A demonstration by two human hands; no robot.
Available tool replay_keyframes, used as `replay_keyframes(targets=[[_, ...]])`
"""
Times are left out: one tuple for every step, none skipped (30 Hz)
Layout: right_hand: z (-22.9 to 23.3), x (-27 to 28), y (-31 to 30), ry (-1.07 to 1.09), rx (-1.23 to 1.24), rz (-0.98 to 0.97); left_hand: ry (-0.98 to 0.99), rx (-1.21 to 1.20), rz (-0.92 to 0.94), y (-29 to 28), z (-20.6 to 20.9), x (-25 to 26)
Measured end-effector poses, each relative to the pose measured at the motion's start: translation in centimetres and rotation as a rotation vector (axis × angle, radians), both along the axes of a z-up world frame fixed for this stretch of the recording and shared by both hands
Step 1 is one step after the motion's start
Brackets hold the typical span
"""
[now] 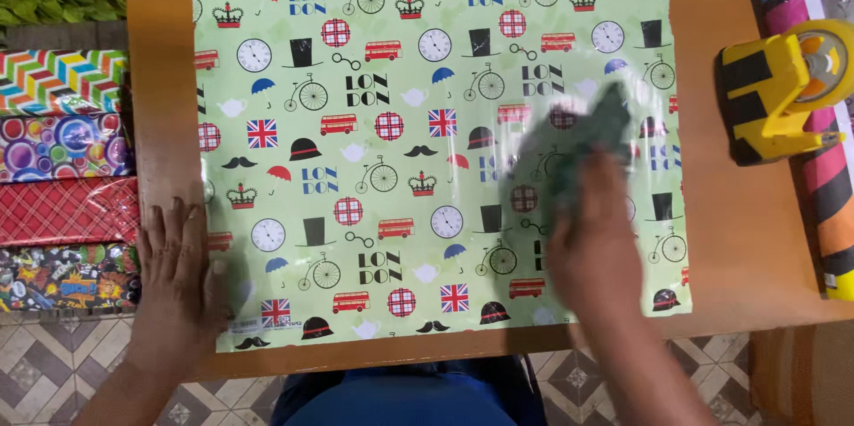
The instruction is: The person wipes a sheet of London-themed wrapping paper and a product box with a green cloth, then places the box on the paper and folds the paper around it. The wrapping is not completed in the clip.
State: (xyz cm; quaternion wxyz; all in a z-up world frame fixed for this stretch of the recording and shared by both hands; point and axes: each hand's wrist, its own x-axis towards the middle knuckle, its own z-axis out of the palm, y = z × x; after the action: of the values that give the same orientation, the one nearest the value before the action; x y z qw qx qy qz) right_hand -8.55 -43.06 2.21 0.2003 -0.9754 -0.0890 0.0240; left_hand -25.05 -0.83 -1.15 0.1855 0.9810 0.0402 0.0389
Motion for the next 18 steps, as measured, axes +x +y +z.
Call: replay_keyframes(targets=[[0.0, -1.5, 2.3, 0.014, 0.041, 0.214, 0.003, 0.054, 0.023, -0.6, -0.1, -0.5], [0.0, -2.7, 4.6, 0.076, 0.046, 0.416, 0.013, 0.041, 0.022, -1.3, -0.2, -1.1], [0.0, -3.6, 6.7, 0.117, 0.015, 0.632, 0.023, 0.028, 0.021, -2.2, -0.2, -1.8], [-0.1, -4.0, 8.3, 0.157, -0.014, 0.851, 0.030, 0.018, 0.023, -2.7, -0.2, -2.3], [-0.3, -3.7, 9.2, 0.166, -0.021, 0.892, 0.057, 0.023, 0.015, -3.0, -0.3, -2.5], [-0.7, -2.9, 10.1, 0.177, -0.026, 0.936, 0.088, 0.030, 0.010, -3.2, -0.4, -2.6], [-1.2, -1.9, 10.8, 0.188, -0.031, 0.981, 0.118, 0.036, 0.006, -3.2, -0.5, -2.7], [-2.0, -0.4, 11.2, 0.128, -0.024, 0.915, 0.116, 0.048, 0.006, -3.1, -0.7, -3.1], [-2.9, 1.5, 11.4, 0.070, -0.017, 0.848, 0.114, 0.061, 0.007, -2.9, -0.9, -3.3], [-3.7, 4.0, 11.3, 0.003, -0.086, 0.756, 0.112, 0.075, 0.008, -2.9, -1.0, -3.4], [-4.2, 6.6, 10.9, -0.064, -0.154, 0.663, 0.120, 0.072, 0.011, -3.1, -1.1, -3.6], [-4.2, 9.5, 10.4, -0.089, -0.096, 0.547, 0.120, 0.076, 0.014, -2.9, -1.0, -3.4], [-4.0, 11.8, 10.0, -0.100, -0.105, 0.442, 0.121, 0.079, 0.017, -2.6, -0.8, -3.4], [-3.5, 13.7, 9.5, -0.111, -0.124, 0.335, 0.105, 0.050, 0.025, -2.7, -0.6, -3.3], [-3.3, 15.0, 9.8, -0.110, -0.074, 0.295, 0.090, 0.020, 0.033, -2.8, -0.4, -3.2], [-2.9, 15.6, 10.4, -0.106, -0.025, 0.250, 0.077, -0.009, 0.037, -2.8, -0.1, -3.2], [-2.3, 15.8, 10.9, -0.102, 0.025, 0.206, 0.079, -0.008, 0.043, -2.7, 0.1, -3.1], [-2.3, 15.0, 12.2, -0.165, 0.053, 0.335, 0.080, -0.012, 0.051, -3.0, 0.1, -3.0]])
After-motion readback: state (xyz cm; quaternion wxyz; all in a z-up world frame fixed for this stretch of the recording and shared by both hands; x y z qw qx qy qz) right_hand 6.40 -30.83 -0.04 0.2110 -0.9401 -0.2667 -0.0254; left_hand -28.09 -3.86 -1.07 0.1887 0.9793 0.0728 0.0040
